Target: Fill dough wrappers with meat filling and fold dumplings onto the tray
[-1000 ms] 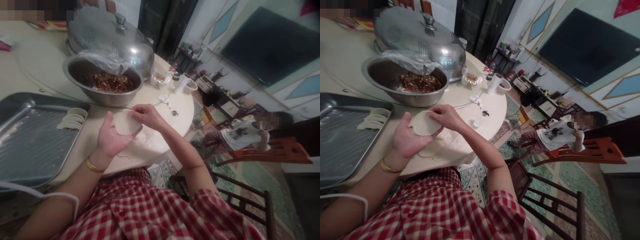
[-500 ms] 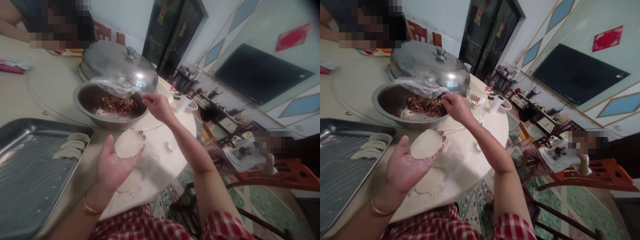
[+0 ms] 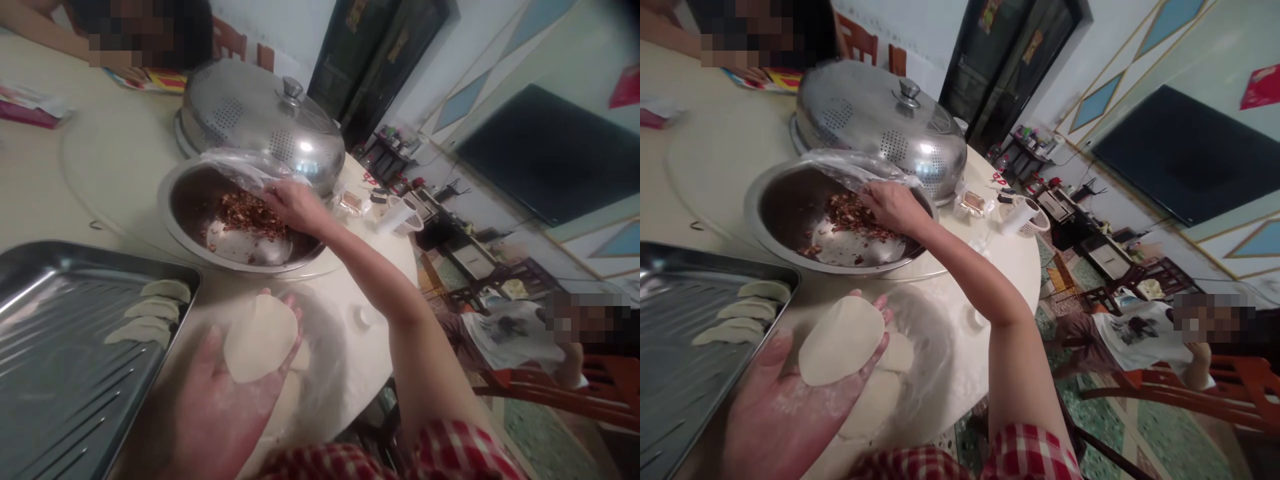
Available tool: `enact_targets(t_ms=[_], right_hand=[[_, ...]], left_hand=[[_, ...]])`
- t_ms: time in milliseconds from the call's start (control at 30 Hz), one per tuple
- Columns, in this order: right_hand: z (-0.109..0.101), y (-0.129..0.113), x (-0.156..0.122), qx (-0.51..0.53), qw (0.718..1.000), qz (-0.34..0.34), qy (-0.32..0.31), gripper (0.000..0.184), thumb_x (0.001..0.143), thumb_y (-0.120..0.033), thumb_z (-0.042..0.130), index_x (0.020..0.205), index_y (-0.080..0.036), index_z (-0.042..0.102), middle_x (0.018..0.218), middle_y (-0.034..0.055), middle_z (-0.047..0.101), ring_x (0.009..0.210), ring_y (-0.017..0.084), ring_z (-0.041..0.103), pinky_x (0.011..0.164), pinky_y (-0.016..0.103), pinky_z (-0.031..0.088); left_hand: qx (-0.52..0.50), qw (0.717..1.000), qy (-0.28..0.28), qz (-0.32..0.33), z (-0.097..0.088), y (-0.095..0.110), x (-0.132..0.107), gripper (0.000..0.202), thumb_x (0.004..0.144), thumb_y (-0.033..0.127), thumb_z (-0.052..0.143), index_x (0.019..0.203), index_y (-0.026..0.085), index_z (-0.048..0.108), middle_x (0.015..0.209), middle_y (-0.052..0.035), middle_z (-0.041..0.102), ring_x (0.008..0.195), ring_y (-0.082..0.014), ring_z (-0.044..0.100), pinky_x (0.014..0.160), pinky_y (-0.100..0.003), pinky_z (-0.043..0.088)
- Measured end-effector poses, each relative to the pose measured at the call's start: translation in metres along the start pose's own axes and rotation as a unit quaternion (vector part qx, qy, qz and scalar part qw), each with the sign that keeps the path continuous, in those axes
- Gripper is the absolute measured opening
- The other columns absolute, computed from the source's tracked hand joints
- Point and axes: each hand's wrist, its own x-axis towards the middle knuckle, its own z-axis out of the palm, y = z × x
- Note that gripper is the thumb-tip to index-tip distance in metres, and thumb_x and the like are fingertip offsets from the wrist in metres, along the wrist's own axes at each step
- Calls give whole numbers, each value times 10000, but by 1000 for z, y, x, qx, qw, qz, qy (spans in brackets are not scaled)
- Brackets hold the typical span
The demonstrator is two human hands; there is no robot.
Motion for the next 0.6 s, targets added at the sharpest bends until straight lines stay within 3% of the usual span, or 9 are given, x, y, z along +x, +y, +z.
enact_targets(t_ms=[167, 367, 467, 600], right_hand=[[-11, -6, -2, 67, 993, -68, 68, 169, 988, -278, 570, 935, -258, 728, 945, -4, 759, 906, 136, 664, 863, 273, 485], [14, -11, 11, 25, 997, -77, 9, 183, 991, -241, 568, 1029, -225, 746, 981, -11, 782, 926, 127, 663, 909, 283, 479], [19, -12, 15, 5, 996, -84, -7, 201, 1015, -213, 533, 1041, -221, 732, 1009, -3, 784, 924, 145, 652, 951, 315, 484], [15, -16, 13, 2, 998, -55, -36, 200, 1017, -217, 533, 925, -233, 710, 926, 12, 764, 891, 168, 636, 915, 329, 495]], left_hand=[[-12, 999, -32, -5, 0, -2, -2, 538, 969, 441, 512, 1455, 209, 506, 1480, -175, 484, 1405, -273, 457, 1143, -359, 428], [28, 999, 9, 28, 1, -4, -2, 494, 968, 411, 523, 1443, 276, 551, 1452, -128, 545, 1369, -278, 509, 1111, -384, 482], [46, 999, -7, 28, 1, -4, -2, 458, 972, 413, 515, 1371, 224, 639, 1437, -153, 558, 1356, -275, 528, 1112, -354, 477], [40, 999, -23, 27, 2, -3, -3, 482, 978, 423, 506, 1363, 166, 640, 1447, -189, 528, 1362, -282, 517, 1113, -352, 464]])
